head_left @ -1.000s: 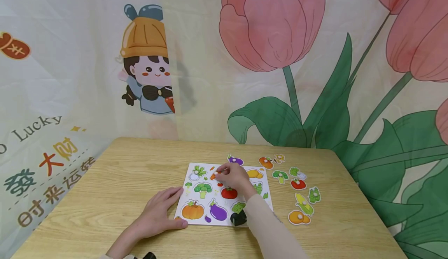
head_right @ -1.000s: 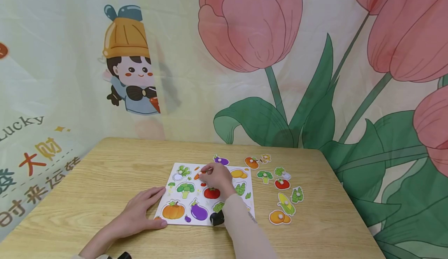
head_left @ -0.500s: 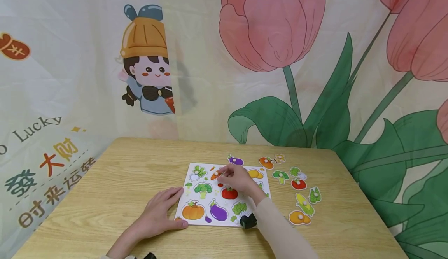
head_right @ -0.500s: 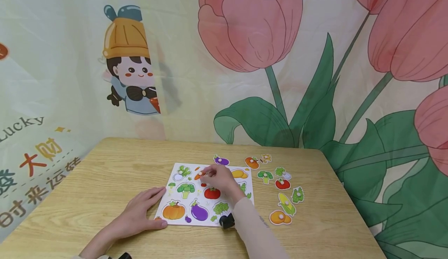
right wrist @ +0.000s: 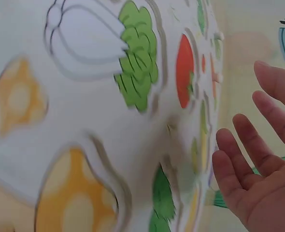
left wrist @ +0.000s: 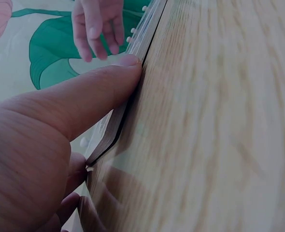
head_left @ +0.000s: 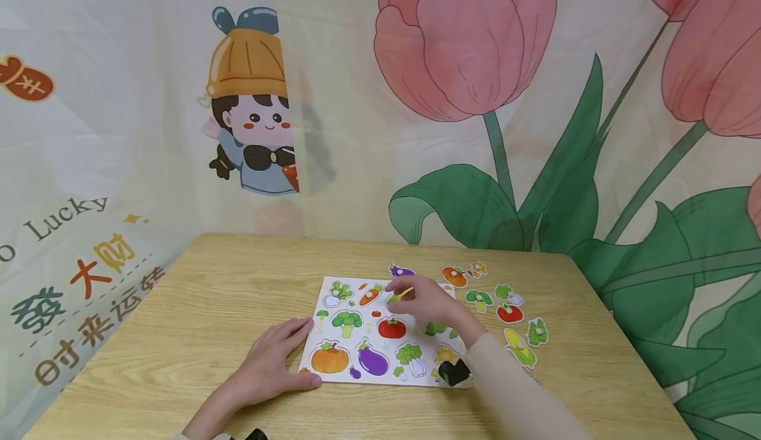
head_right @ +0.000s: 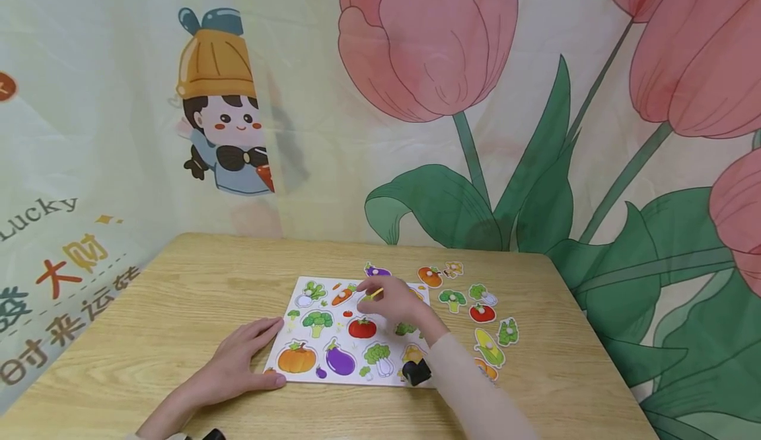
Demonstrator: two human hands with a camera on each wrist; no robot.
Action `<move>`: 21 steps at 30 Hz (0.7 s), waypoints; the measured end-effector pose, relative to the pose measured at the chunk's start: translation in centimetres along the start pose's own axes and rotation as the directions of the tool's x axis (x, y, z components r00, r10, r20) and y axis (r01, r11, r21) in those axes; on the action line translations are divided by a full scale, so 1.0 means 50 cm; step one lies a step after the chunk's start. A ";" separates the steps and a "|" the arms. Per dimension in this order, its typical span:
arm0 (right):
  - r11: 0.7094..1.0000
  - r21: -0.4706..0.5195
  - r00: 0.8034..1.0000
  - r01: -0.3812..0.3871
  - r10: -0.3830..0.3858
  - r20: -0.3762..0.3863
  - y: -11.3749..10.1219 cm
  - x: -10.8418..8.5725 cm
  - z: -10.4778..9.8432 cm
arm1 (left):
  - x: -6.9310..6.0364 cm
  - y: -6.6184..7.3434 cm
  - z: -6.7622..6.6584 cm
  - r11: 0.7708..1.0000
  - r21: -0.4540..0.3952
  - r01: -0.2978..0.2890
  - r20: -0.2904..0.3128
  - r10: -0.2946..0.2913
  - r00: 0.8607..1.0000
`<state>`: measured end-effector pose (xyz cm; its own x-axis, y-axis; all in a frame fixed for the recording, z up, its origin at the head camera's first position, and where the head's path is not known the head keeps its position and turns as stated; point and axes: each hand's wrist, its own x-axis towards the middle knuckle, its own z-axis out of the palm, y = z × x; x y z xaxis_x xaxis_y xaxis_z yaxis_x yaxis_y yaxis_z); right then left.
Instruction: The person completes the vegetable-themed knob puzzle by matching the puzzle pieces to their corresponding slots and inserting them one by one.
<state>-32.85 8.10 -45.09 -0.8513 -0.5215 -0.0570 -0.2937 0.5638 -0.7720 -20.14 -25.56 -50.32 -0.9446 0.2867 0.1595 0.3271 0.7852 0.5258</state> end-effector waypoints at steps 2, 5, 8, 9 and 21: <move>1.000 -0.013 1.000 0.005 -0.005 -0.008 0.000 -0.013 -0.019 | 0.001 0.001 -0.001 1.000 0.004 0.002 0.002 -0.002 1.000; 0.999 -0.043 0.999 0.024 -0.025 -0.028 0.002 -0.036 -0.047 | 0.001 0.003 -0.002 1.000 0.004 0.004 0.003 -0.004 1.000; 0.997 -0.067 0.998 0.040 -0.043 -0.046 0.005 -0.065 -0.076 | 0.000 0.003 -0.003 1.000 0.000 0.006 0.007 -0.006 1.000; 0.996 -0.078 0.997 0.045 -0.049 -0.053 0.008 -0.075 -0.086 | 0.000 0.003 -0.003 1.000 -0.001 0.007 0.008 -0.007 1.000; 0.972 -0.218 0.986 0.084 -0.113 -0.123 0.084 -0.218 -0.184 | -0.001 0.006 0.000 1.000 0.001 -0.011 -0.015 0.011 1.000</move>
<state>-28.78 22.05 -41.86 -0.8597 -0.4991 0.1084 -0.4518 0.6442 -0.6171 -20.01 -25.33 -50.17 -0.9413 0.2868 0.1779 0.3373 0.7824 0.5235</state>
